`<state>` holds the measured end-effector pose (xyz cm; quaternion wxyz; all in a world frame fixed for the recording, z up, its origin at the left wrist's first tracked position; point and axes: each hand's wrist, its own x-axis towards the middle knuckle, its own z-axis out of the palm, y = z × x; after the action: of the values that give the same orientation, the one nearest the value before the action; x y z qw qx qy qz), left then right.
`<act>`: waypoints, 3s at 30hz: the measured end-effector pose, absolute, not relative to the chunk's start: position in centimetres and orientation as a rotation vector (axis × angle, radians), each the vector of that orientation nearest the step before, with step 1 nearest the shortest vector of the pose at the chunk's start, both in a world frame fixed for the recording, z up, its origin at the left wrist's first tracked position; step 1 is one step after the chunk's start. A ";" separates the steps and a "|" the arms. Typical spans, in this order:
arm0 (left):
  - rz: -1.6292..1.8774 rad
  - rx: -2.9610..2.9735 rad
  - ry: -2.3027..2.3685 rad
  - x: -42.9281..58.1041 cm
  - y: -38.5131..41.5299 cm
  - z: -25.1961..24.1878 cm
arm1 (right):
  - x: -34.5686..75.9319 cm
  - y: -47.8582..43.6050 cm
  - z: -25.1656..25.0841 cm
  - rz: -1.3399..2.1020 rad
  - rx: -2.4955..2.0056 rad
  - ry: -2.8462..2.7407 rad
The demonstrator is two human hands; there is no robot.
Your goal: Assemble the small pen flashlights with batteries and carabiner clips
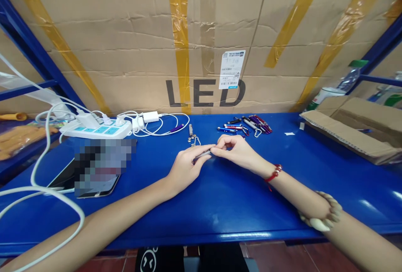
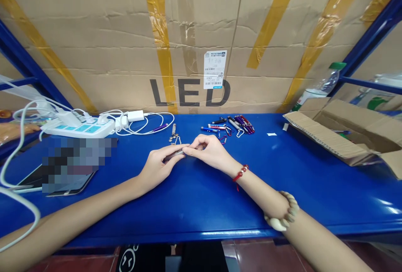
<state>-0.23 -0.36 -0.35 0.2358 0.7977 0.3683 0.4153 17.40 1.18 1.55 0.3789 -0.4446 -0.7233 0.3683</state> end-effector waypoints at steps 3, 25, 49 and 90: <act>1.106 2.098 1.051 0.0 -0.5 -0.1 | 18.0 1.3 2.3 0.799 -1.124 -1.901; 0.948 2.095 1.026 0.0 -0.1 0.2 | 18.5 1.1 2.7 0.651 -0.919 -2.070; 0.935 1.892 0.977 0.1 -0.3 0.3 | 18.3 0.9 2.8 0.561 -1.008 -1.982; 0.754 2.197 0.950 -0.6 -0.6 -0.3 | 18.5 1.4 1.7 0.452 -0.683 -2.115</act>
<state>-0.64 -0.56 -0.26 0.3110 0.8321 0.3597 0.2856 18.52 1.38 1.65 0.4230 -0.2730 -0.8449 0.1806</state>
